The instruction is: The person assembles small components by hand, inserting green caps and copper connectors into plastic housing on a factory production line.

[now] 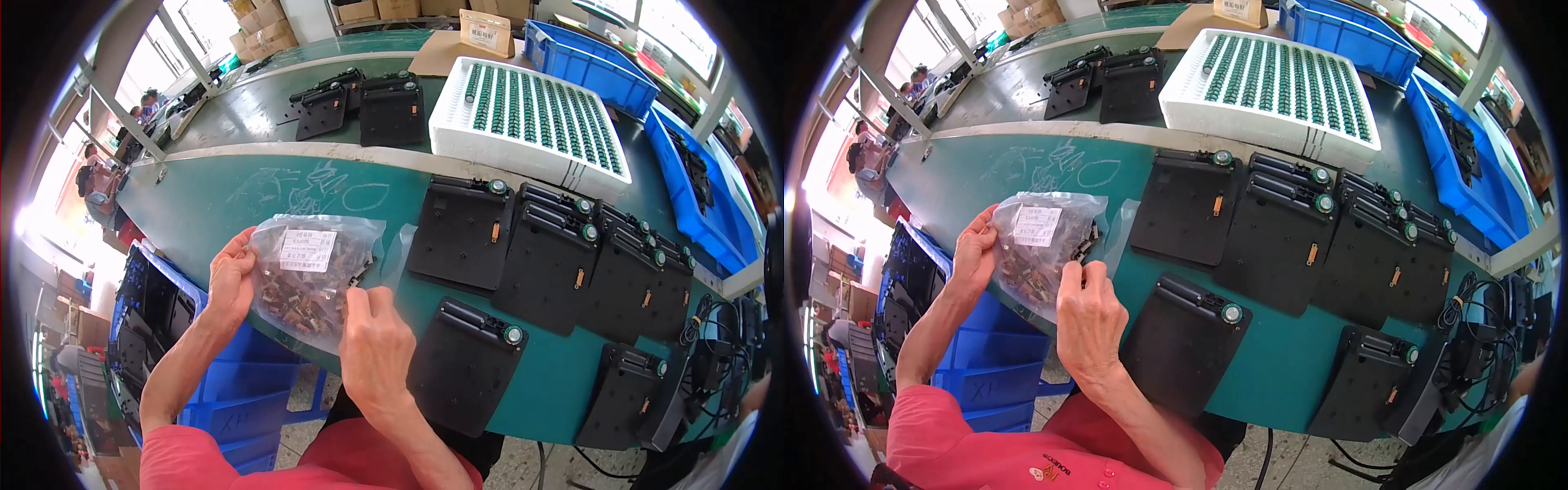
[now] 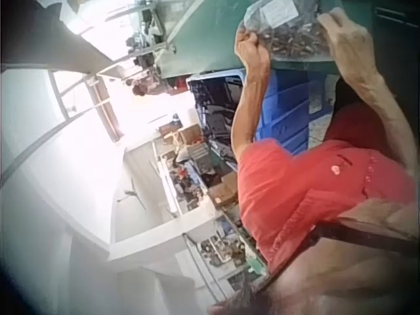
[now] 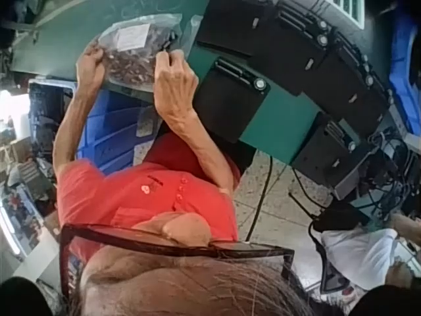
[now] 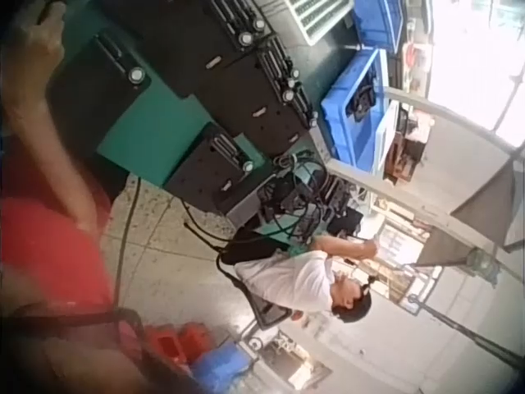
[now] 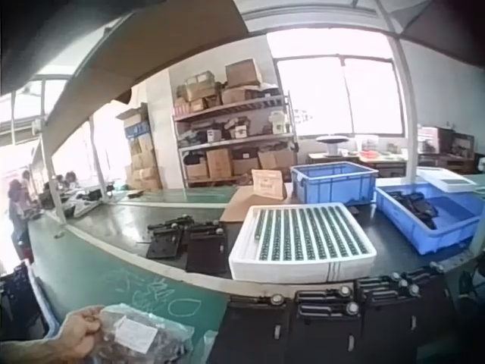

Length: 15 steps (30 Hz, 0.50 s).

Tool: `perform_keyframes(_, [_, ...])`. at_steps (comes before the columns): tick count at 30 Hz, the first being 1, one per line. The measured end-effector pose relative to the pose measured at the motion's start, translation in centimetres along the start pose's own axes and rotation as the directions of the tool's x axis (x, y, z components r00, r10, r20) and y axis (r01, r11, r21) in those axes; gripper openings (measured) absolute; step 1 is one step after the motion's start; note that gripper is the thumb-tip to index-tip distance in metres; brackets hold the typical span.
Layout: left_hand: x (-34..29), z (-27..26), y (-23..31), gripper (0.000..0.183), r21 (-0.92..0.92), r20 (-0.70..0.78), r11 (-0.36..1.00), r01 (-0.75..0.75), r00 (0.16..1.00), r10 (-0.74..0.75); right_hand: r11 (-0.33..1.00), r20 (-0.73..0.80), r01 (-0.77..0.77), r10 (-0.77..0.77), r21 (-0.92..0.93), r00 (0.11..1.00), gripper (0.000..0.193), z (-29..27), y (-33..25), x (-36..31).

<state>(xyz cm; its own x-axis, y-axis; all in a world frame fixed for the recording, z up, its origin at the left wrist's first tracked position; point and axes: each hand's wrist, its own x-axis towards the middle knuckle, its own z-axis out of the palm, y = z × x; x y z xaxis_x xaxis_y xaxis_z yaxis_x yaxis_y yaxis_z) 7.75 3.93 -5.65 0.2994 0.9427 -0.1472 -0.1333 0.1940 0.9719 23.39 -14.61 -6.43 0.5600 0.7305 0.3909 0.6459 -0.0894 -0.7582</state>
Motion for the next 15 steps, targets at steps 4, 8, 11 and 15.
perform_keyframes(4, [0.0, -0.2, -0.2, 0.041, -0.038, 0.033, 0.999, 0.013, 0.999, -0.012, 1.000, 0.007, -0.006, 0.006, -0.015, 1.000, 0.012, -0.2, 0.2, 0.3])
perform_keyframes(8, [-1.1, 0.7, -0.1, 0.040, -0.068, 0.018, 0.996, 0.055, 0.998, -0.054, 0.995, 0.012, 0.030, -0.029, -0.099, 1.000, 0.015, -0.3, 0.6, 0.3])
perform_keyframes(11, [-1.6, 0.9, 0.1, 0.040, -0.077, 0.018, 0.995, 0.068, 0.998, -0.067, 0.996, -0.025, 0.035, -0.037, -0.079, 0.999, 0.018, -0.7, 0.8, 0.3])
perform_keyframes(15, [-1.3, 0.9, 0.2, 0.043, 0.004, 0.052, 0.999, 0.032, 0.998, -0.032, 0.998, -0.009, 0.037, -0.038, -0.052, 0.999, 0.019, -1.4, 0.9, 0.2])
